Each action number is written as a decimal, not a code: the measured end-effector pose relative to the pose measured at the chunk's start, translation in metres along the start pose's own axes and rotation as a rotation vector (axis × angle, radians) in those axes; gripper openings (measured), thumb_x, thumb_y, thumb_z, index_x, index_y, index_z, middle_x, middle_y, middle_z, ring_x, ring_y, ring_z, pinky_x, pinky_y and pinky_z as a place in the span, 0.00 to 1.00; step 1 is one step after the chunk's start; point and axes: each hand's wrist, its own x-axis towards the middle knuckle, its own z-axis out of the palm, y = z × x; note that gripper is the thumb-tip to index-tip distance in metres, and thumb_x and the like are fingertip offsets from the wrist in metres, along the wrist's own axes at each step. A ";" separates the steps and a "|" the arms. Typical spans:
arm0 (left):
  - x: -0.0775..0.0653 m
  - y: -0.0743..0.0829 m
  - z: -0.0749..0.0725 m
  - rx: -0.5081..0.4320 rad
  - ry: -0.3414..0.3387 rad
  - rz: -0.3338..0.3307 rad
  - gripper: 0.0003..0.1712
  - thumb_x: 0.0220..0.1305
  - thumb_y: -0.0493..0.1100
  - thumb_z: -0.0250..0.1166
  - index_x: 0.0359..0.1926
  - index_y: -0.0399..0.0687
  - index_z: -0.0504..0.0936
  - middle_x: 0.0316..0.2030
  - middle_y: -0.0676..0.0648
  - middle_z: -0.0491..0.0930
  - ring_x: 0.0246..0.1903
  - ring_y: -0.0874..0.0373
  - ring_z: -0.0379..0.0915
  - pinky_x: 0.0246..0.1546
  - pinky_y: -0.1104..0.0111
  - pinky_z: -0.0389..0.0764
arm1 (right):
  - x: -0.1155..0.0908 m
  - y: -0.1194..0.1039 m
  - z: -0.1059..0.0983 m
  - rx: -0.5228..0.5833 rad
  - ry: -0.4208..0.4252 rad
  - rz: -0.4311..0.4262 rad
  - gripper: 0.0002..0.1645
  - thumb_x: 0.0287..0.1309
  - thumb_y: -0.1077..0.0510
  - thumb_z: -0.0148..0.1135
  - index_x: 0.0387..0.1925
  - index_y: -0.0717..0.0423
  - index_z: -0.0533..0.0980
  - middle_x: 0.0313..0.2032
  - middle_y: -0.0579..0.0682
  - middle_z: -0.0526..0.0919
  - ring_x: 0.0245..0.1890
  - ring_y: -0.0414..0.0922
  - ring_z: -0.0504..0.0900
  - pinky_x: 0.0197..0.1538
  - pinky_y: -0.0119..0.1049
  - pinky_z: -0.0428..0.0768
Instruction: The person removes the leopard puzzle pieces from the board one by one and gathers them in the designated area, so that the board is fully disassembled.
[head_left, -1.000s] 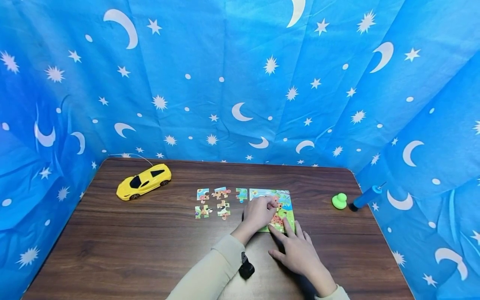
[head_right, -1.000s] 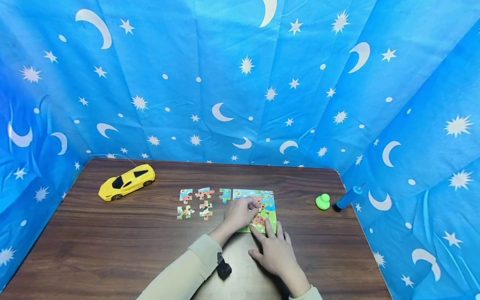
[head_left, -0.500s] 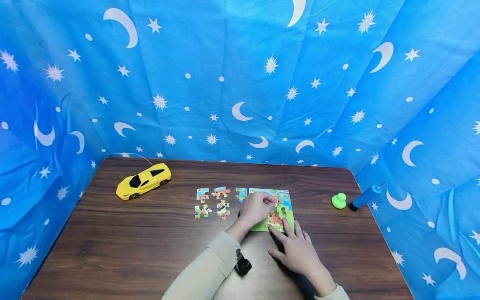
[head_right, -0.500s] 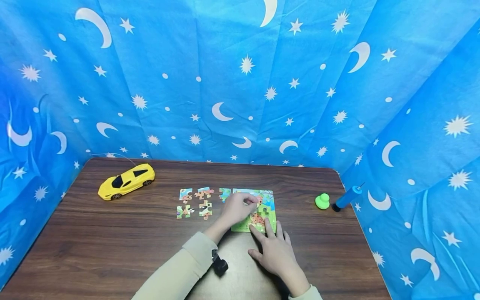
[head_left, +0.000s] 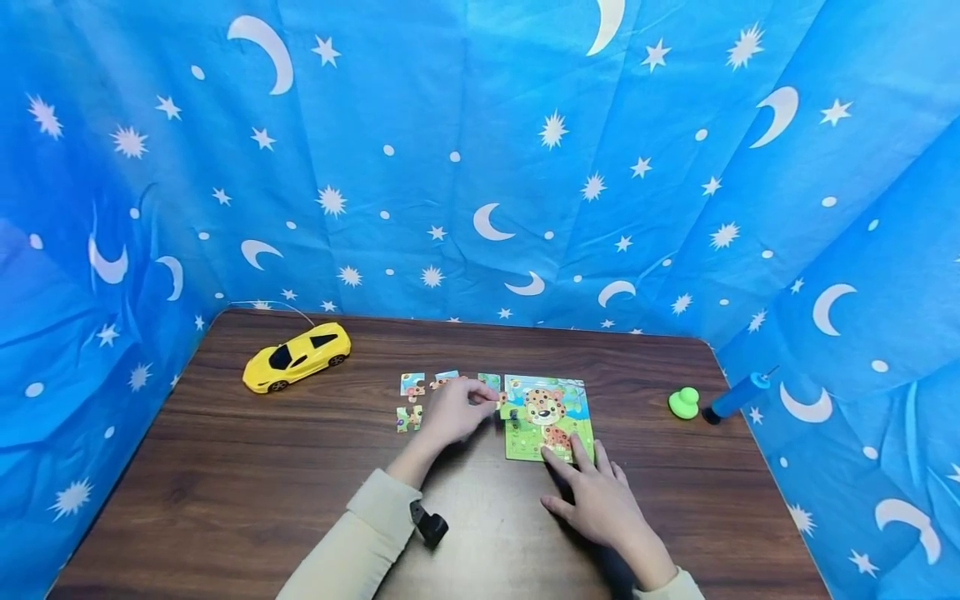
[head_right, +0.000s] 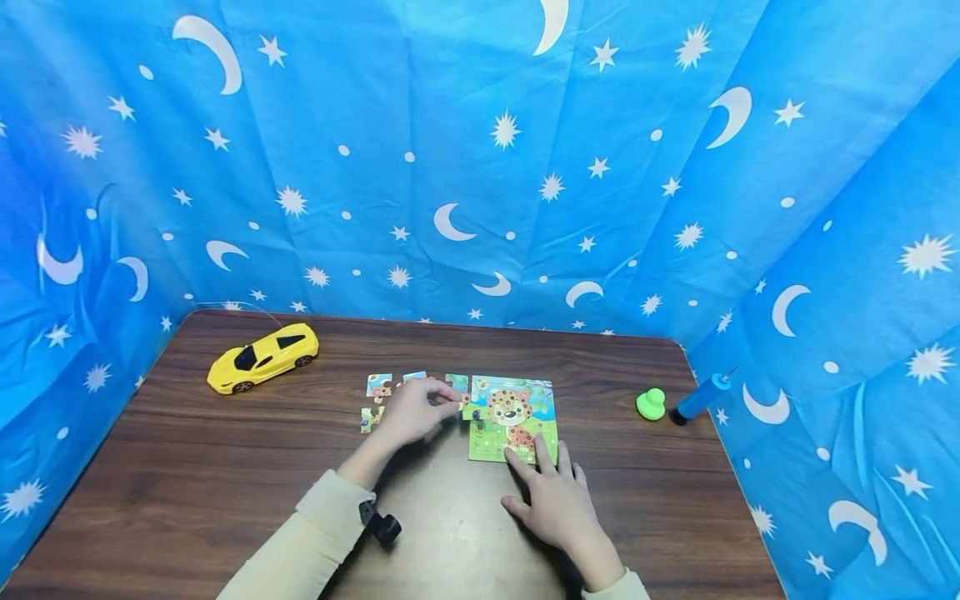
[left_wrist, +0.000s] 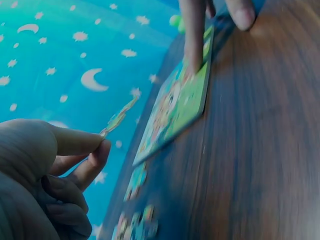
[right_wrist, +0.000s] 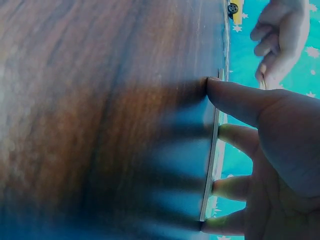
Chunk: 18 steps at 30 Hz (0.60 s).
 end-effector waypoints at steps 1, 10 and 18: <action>-0.002 -0.003 -0.004 0.010 0.009 -0.012 0.03 0.68 0.49 0.72 0.38 0.59 0.91 0.38 0.58 0.87 0.41 0.60 0.83 0.38 0.62 0.78 | 0.000 0.000 0.000 -0.001 -0.004 0.002 0.43 0.64 0.32 0.66 0.77 0.36 0.67 0.77 0.65 0.58 0.74 0.75 0.54 0.62 0.76 0.63; -0.011 -0.022 -0.019 0.080 -0.004 -0.040 0.02 0.67 0.46 0.73 0.36 0.56 0.91 0.30 0.59 0.85 0.25 0.65 0.79 0.32 0.63 0.77 | 0.002 -0.001 0.000 -0.013 -0.007 0.007 0.44 0.63 0.32 0.67 0.77 0.36 0.67 0.77 0.66 0.58 0.73 0.76 0.55 0.62 0.76 0.63; -0.008 -0.028 -0.010 0.191 -0.017 -0.036 0.03 0.68 0.47 0.72 0.36 0.57 0.91 0.30 0.62 0.83 0.31 0.66 0.78 0.38 0.61 0.77 | 0.000 0.000 0.001 -0.019 0.002 0.003 0.44 0.63 0.32 0.67 0.76 0.37 0.68 0.77 0.66 0.59 0.73 0.75 0.56 0.62 0.75 0.64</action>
